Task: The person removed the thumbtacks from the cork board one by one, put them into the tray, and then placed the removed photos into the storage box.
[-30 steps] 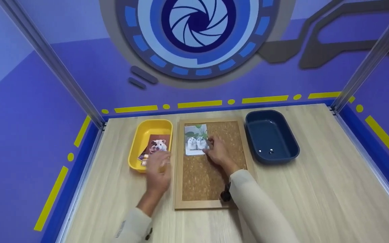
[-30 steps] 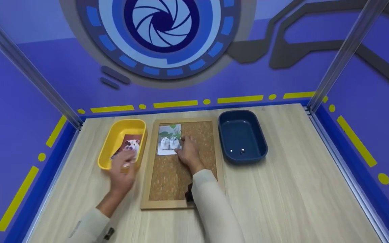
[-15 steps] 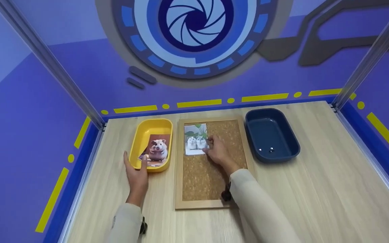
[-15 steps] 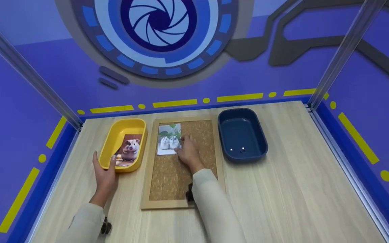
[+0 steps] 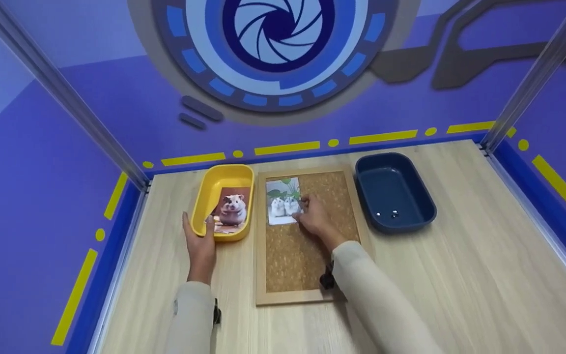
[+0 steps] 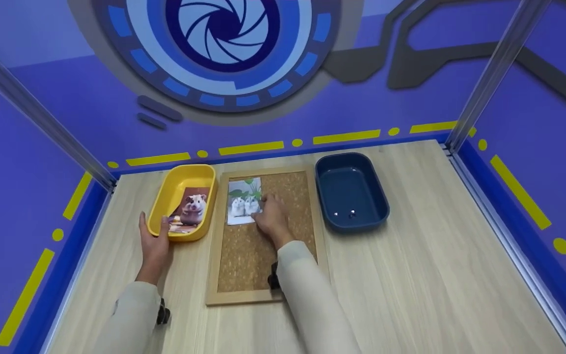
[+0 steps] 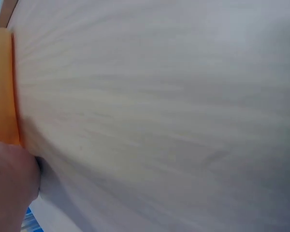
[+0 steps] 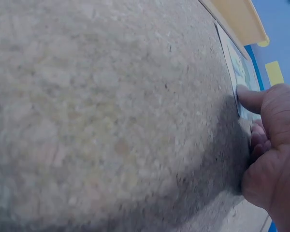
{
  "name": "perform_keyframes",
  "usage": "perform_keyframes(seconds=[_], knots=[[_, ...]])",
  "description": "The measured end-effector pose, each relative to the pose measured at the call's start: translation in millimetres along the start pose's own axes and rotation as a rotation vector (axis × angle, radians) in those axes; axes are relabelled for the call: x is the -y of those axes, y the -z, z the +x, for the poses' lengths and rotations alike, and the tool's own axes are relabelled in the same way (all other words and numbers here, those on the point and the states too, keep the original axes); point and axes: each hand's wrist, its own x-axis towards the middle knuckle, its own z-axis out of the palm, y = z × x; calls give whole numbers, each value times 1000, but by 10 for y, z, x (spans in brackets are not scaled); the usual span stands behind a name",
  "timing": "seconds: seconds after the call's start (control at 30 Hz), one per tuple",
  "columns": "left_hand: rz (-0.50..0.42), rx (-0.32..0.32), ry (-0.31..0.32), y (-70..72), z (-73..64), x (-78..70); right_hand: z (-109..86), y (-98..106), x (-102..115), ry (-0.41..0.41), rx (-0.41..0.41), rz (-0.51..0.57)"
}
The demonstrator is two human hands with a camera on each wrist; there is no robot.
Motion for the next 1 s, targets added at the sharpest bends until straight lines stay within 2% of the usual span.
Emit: perform_keyframes(seconds=[0.23, 0.43, 0.6, 0.8, 1.0], knots=[[-79, 37, -28, 15, 16, 22, -7, -80, 110, -50, -92, -71], [-163, 17, 20, 37, 36, -1, -23, -88, 254, -127, -48, -163], [-209, 19, 51, 24, 45, -21, -21, -55, 308, -138, -26, -248], [-162, 50, -25, 38, 20, -23, -9, -74, 292, -119, -23, -234], [-228, 77, -64, 90, 32, 7, -14, -88, 331, -150, -11, -210]])
